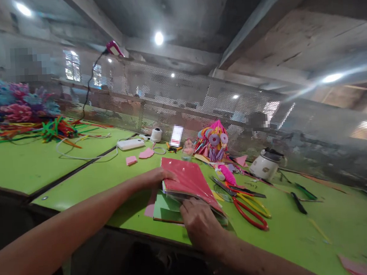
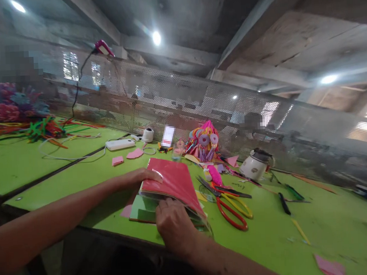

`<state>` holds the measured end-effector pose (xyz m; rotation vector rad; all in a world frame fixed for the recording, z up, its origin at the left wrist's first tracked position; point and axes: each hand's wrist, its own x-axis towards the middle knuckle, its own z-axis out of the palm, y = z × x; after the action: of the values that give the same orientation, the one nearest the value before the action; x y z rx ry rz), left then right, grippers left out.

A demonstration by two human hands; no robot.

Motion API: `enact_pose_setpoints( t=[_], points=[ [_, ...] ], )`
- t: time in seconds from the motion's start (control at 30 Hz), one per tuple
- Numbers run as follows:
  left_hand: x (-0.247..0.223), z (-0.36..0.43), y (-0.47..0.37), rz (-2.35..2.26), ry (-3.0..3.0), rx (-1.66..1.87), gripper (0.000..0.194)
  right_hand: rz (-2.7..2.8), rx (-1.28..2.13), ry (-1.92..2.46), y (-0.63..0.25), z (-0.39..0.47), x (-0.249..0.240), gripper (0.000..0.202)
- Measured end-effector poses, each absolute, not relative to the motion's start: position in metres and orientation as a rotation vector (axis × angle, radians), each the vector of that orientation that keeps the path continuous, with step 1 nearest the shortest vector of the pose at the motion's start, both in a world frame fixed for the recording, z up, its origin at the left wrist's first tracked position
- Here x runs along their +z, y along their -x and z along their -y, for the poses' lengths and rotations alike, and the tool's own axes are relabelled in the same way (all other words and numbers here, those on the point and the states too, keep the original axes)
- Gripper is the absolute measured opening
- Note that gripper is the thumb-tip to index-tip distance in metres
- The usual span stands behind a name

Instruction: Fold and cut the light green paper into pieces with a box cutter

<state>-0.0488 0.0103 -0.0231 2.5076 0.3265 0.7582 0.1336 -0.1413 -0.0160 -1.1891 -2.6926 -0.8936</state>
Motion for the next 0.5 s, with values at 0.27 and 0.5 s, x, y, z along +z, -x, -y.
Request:
enact_pose_setpoints(
  t=[0.27, 0.5],
  points=[
    [-0.013, -0.007, 0.052, -0.288, -2.585, 0.743, 0.031, 2.726, -0.982, 1.144, -0.118, 0.147, -0.003, 0.01],
    [-0.018, -0.01, 0.059, -0.326, -2.632, 0.636, 0.036, 2.805, -0.899, 1.13, -0.122, 0.147, -0.012, 0.01]
  ],
)
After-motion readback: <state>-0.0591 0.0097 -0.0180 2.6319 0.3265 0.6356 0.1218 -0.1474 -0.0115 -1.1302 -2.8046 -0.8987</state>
